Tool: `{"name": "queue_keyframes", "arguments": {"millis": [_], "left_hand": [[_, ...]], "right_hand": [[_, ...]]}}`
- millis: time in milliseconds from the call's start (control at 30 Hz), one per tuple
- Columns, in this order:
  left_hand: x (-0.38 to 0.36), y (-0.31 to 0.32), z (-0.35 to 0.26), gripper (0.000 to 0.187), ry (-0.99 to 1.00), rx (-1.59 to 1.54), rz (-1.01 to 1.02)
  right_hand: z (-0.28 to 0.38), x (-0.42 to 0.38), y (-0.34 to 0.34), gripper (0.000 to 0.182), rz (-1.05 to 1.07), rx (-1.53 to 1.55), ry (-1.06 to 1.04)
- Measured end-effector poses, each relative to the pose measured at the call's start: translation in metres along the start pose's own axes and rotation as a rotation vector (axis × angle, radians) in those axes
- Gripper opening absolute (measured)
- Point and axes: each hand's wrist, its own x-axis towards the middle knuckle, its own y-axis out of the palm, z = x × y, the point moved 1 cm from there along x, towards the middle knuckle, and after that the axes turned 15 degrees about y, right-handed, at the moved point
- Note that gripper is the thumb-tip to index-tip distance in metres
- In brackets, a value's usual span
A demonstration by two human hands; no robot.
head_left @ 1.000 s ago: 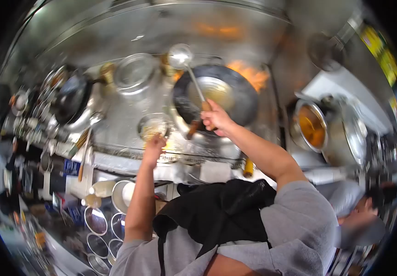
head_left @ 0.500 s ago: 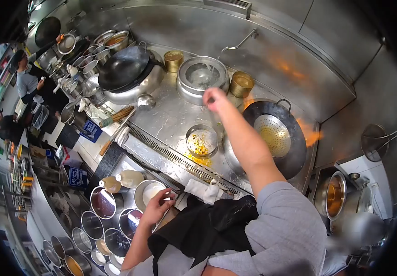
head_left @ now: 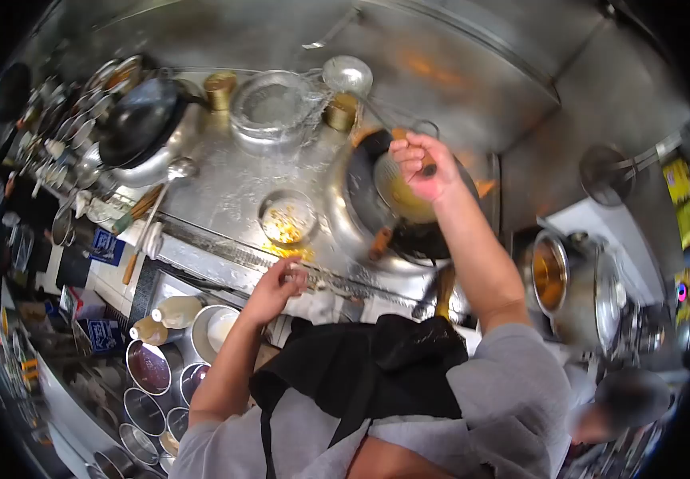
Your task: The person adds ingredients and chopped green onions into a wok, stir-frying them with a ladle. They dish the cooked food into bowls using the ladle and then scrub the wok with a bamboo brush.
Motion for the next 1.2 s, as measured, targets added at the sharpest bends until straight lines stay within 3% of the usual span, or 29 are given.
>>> {"name": "queue_keyframes", "arguments": {"millis": [133, 300, 333, 367, 433, 533, 600, 633, 667, 700, 733, 767, 800, 833, 867, 900, 933, 1067, 1133, 1167, 1200], "left_hand": [[0.062, 0.066, -0.014, 0.055, 0.155, 0.144, 0.035], [0.126, 0.126, -0.014, 0.064, -0.081, 0.301, 0.14], [0.132, 0.131, -0.01, 0.066, -0.063, 0.301, 0.132], [0.138, 0.136, -0.005, 0.068, -0.05, 0.333, 0.08], [0.143, 0.139, -0.003, 0.068, -0.084, 0.396, 0.029], [0.151, 0.141, -0.004, 0.067, -0.124, 0.506, 0.024], [0.156, 0.143, -0.002, 0.064, -0.132, 0.683, 0.027], [0.159, 0.138, 0.006, 0.064, -0.134, 0.686, 0.017], [0.163, 0.13, 0.018, 0.063, -0.058, 0.807, 0.042], [0.166, 0.127, 0.023, 0.062, 0.02, 0.929, 0.069], [0.163, 0.132, 0.013, 0.065, 0.016, 0.99, 0.058], [0.165, 0.131, 0.011, 0.065, 0.011, 1.0, 0.053], [0.168, 0.127, 0.01, 0.066, -0.008, 1.018, 0.079], [0.17, 0.125, 0.009, 0.068, -0.026, 1.035, 0.107], [0.167, 0.127, -0.001, 0.067, -0.043, 1.014, 0.091], [0.164, 0.129, -0.011, 0.067, -0.049, 1.019, 0.092], [0.163, 0.132, -0.022, 0.065, -0.08, 1.051, 0.1], [0.167, 0.125, -0.035, 0.056, -0.206, 0.995, 0.135], [0.169, 0.121, -0.041, 0.053, -0.227, 0.934, 0.151], [0.17, 0.121, -0.04, 0.05, -0.249, 0.864, 0.163], [0.174, 0.12, -0.037, 0.05, -0.243, 0.85, 0.169]], "right_hand": [[-0.005, -0.086, 0.014, 0.017, -0.318, -0.186, -0.155], [-0.023, -0.176, -0.012, 0.024, -0.669, -0.325, -0.181], [-0.029, -0.196, -0.026, 0.037, -0.663, -0.372, -0.181], [-0.037, -0.216, -0.036, 0.061, -0.765, -0.497, -0.176], [-0.057, -0.255, -0.074, 0.082, -0.858, -0.852, -0.158], [-0.106, -0.307, -0.139, 0.085, -1.068, -1.162, -0.442], [-0.149, -0.337, -0.189, 0.093, -1.075, -0.995, -0.402], [-0.171, -0.347, -0.207, 0.094, -1.178, -0.968, -0.409], [-0.193, -0.36, -0.227, 0.092, -1.245, -1.031, -0.455], [-0.216, -0.374, -0.27, 0.091, -1.332, -1.352, -0.619], [-0.235, -0.383, -0.261, 0.091, -1.373, -1.015, -0.315], [-0.259, -0.379, -0.292, 0.09, -1.46, -1.392, -0.634], [-0.285, -0.384, -0.315, 0.092, -1.505, -1.246, -0.33], [-0.311, -0.384, -0.357, 0.096, -1.367, -1.234, -0.421], [-0.329, -0.383, -0.374, 0.099, -1.521, -1.355, -0.183], [-0.348, -0.385, -0.389, 0.101, -1.534, -1.261, -0.117], [-0.349, -0.386, -0.387, 0.101, -1.531, -1.255, -0.114], [-0.339, -0.376, -0.368, 0.099, -1.537, -1.398, 0.434], [-0.279, -0.371, -0.346, 0.089, -1.448, -1.592, 0.508], [-0.243, -0.353, -0.305, 0.09, -1.538, -1.499, 0.414], [-0.223, -0.337, -0.317, 0.084, -1.531, -1.525, 0.193]]}}
